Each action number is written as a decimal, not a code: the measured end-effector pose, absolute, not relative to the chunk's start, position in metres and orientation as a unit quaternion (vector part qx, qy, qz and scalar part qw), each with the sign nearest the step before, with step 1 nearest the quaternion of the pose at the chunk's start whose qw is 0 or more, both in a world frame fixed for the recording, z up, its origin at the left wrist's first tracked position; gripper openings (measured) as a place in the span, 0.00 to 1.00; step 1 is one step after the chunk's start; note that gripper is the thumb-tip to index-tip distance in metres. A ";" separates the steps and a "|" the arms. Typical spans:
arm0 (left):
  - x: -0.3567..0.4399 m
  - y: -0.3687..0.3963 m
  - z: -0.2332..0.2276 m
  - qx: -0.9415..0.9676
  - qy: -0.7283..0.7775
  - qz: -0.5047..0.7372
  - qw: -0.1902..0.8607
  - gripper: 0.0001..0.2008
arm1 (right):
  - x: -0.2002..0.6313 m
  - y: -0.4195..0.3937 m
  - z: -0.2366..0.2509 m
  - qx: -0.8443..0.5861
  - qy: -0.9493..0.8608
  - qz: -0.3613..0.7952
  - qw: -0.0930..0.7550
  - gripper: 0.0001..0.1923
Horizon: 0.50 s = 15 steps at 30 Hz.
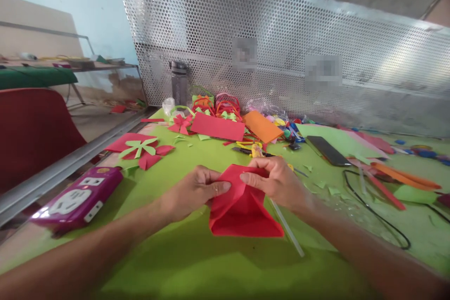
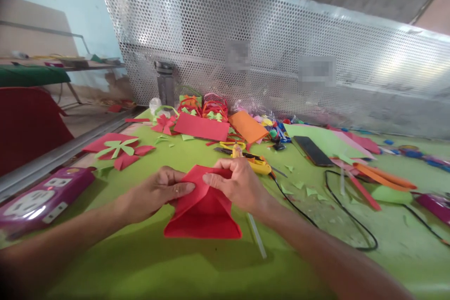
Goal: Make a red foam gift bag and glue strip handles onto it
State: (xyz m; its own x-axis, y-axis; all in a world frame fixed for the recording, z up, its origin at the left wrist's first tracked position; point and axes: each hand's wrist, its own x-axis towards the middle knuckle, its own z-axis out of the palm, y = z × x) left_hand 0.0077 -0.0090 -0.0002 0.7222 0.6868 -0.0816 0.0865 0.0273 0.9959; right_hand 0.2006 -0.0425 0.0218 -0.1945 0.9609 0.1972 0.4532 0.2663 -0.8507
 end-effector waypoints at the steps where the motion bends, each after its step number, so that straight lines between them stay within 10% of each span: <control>1: 0.006 -0.008 0.000 0.664 0.295 0.221 0.650 0.15 | 0.203 -0.042 0.021 -0.507 -0.695 0.331 0.388 0.15; 15: 0.008 -0.003 -0.009 0.653 0.314 0.188 0.663 0.12 | 0.203 -0.048 0.017 -0.518 -0.736 0.211 0.381 0.13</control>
